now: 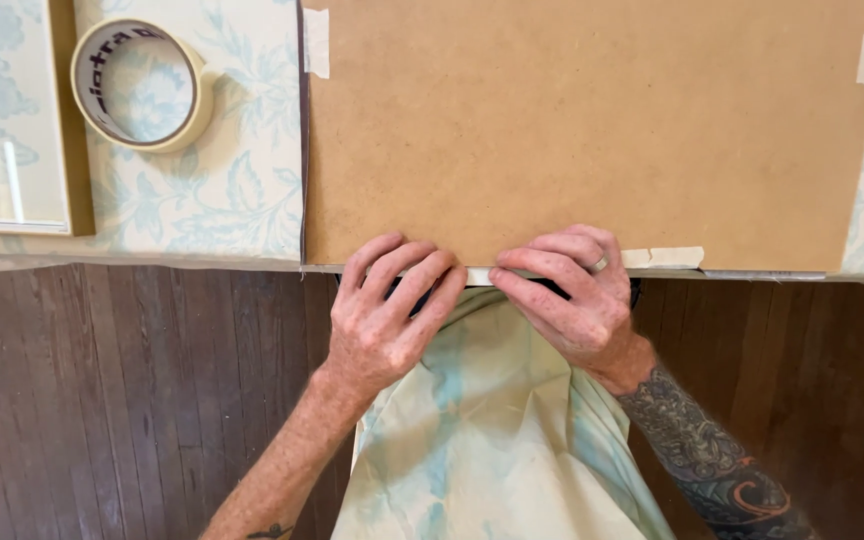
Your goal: Applying multiple small strips of masking tape to the edge of a board and using a small spatula to tuck them in.
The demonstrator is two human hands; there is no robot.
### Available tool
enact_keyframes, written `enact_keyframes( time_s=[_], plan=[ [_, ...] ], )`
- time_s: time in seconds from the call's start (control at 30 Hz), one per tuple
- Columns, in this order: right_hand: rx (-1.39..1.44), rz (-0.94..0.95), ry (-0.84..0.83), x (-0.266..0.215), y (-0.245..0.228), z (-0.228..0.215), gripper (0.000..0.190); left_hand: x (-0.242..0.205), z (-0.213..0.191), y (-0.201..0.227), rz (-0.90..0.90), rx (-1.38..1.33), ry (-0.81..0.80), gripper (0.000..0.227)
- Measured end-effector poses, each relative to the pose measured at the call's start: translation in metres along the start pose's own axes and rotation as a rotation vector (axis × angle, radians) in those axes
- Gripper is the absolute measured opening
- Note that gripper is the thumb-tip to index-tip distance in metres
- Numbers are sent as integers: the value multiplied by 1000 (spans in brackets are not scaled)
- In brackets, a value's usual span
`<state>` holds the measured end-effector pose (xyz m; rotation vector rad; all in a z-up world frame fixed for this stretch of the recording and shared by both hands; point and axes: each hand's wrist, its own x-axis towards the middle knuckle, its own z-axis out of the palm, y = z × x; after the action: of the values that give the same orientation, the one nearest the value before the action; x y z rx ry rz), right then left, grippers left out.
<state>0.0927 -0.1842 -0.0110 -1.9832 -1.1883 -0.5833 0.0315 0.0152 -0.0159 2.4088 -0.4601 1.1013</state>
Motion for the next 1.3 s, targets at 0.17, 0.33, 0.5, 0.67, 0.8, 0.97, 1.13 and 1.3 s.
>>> enact_keyframes(
  time_s=[0.17, 0.33, 0.5, 0.67, 0.8, 0.97, 1.13, 1.3],
  plan=[
    [8, -17, 24, 1, 3, 3, 10, -2, 1, -3, 30, 0, 39, 17],
    [21, -28, 27, 3, 2, 2, 9, -2, 0, -3, 23, -35, 45, 18],
    [24, -27, 42, 3, 2, 4, 9, -5, 1, -4, 19, -58, 40, 21],
    [28, -22, 64, 7, 1, 4, 10, -5, 1, -5, 24, -61, 41, 23],
    [34, -25, 63, 7, 1, 5, 10, -4, 0, -4, 28, -62, 43, 23],
    [34, -21, 54, 4, 1, 3, 9, -6, 0, -1, 7, -55, 48, 22],
    [31, 31, 27, 2, 3, 2, 8, -7, -2, -1, -9, -77, 7, 27],
    [-29, 3, -83, 16, -4, -10, 6, 11, -20, 1, -13, -148, -86, 18]
  ],
)
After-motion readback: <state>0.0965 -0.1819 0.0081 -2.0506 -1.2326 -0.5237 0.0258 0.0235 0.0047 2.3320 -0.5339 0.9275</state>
